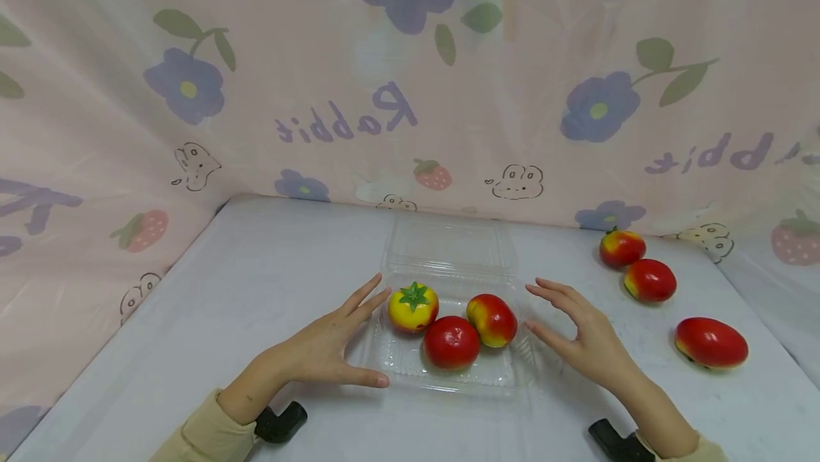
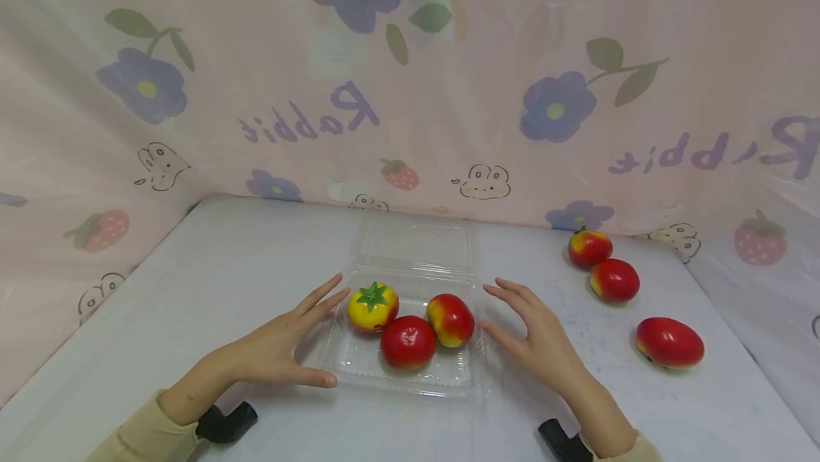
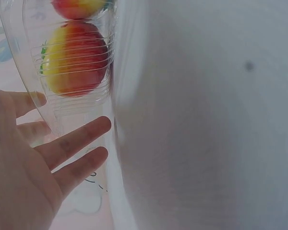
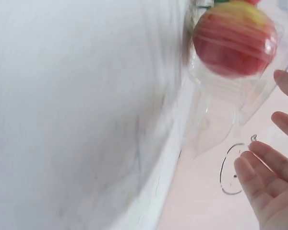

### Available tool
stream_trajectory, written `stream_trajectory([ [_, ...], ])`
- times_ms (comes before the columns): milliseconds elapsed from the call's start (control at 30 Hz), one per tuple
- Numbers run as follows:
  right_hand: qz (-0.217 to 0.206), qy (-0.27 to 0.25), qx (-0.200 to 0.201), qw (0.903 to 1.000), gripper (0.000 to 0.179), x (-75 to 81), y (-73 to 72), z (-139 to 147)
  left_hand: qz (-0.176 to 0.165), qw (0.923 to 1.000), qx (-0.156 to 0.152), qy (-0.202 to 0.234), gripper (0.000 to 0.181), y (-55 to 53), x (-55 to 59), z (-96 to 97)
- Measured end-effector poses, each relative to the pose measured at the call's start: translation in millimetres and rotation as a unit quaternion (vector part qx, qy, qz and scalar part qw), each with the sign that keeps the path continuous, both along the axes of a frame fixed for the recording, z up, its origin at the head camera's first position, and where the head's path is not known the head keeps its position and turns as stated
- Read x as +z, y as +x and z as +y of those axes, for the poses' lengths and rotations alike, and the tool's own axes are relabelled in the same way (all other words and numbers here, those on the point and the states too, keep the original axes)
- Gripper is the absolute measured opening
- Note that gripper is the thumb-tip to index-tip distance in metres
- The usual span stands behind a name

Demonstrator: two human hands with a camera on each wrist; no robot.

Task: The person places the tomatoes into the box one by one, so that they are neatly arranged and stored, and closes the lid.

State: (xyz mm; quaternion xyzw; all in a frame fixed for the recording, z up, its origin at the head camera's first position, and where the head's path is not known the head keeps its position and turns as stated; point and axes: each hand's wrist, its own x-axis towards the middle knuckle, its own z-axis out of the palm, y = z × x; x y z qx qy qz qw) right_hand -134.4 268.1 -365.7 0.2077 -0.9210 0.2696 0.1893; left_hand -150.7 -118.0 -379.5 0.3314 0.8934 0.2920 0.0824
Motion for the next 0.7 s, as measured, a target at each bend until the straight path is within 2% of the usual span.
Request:
stream_trajectory([
  [100, 0.006, 0.004, -0.009, 0.9999, 0.053, -0.2, -1.2, 5.8, -0.003, 1.0000, 0.001, 0.000, 0.110, 0.1, -0.4, -0.1],
  [333, -0.020, 0.003, -0.028, 0.9994, 0.051, -2.4, -3.2, 20.4, -0.007, 1.0000, -0.001, 0.002, 0.109, 0.7, -0.4, -0.6],
  [433, -0.013, 0.005, -0.037, 0.9992, 0.051, -2.5, -3.9, 27.6, -0.008, 1.0000, -0.001, 0.002, 0.109, 0.6, -0.6, -0.2],
  [700, -0.026, 0.009, -0.073, 0.9969, 0.053, 1.9, -0.5, 56.2, -0.011, 0.9999, 0.002, 0.000, 0.110, 0.1, 0.3, -0.1],
])
